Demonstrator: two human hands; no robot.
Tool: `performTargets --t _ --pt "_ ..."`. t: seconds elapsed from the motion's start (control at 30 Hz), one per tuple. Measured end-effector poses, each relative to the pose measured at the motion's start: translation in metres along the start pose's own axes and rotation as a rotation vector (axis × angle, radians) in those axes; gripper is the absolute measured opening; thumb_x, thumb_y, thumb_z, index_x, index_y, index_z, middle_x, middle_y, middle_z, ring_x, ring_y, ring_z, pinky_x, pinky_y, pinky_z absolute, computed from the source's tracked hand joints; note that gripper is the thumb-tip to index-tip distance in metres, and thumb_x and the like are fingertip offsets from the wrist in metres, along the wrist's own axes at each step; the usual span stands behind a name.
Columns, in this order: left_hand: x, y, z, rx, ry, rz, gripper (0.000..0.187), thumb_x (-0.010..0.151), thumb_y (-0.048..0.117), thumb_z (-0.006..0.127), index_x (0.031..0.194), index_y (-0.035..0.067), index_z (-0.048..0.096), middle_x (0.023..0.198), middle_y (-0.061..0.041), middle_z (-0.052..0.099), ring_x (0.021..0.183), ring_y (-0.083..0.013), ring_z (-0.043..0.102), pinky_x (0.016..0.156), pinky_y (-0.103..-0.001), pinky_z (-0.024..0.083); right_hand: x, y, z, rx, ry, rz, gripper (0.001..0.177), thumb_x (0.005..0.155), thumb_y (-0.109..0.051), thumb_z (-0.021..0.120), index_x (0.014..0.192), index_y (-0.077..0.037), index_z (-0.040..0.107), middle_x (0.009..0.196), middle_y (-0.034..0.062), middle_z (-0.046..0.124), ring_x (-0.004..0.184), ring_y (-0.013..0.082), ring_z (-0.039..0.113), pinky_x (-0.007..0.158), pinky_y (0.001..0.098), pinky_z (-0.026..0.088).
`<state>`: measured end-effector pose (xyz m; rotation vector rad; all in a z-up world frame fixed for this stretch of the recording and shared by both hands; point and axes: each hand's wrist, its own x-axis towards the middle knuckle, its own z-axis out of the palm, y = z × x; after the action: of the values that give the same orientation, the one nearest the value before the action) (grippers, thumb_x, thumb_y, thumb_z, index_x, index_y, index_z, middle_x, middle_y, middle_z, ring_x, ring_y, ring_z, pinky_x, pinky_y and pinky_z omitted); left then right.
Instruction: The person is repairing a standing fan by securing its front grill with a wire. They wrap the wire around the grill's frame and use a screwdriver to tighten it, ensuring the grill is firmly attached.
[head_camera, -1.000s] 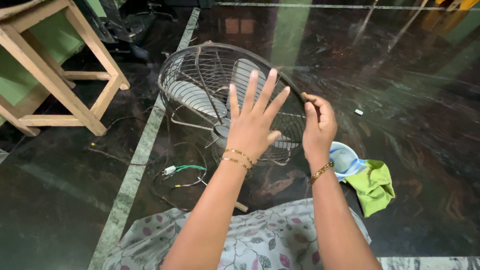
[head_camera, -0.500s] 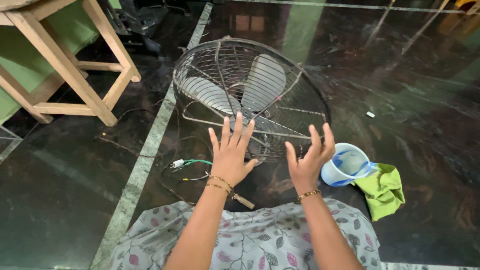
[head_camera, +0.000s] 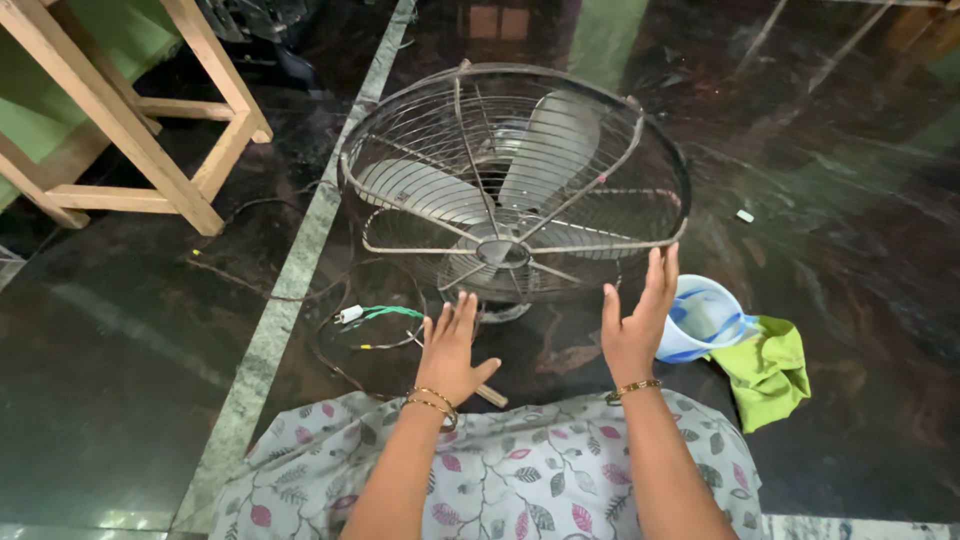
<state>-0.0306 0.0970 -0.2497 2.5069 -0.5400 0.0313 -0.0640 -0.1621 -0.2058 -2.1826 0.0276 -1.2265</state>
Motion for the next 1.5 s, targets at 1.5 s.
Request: performTargets --t 1.5 --pt "0.033 -0.048 0.027 -0.613 0.205 0.045 0.113 0.081 0.023 0.081 0.163 0.001 0.007 0.172 -0.021 0.013 0.159 -0.0288 0.018 0.126 -0.035 0.019 -0.072 0.146 0.094 1.037 0.061 1.145 0.023 0.095 0.000 0.059 0.116 -0.009 0.060 0.108 0.0013 0.066 0.098 0.0146 0.065 0.095 0.0363 0.053"
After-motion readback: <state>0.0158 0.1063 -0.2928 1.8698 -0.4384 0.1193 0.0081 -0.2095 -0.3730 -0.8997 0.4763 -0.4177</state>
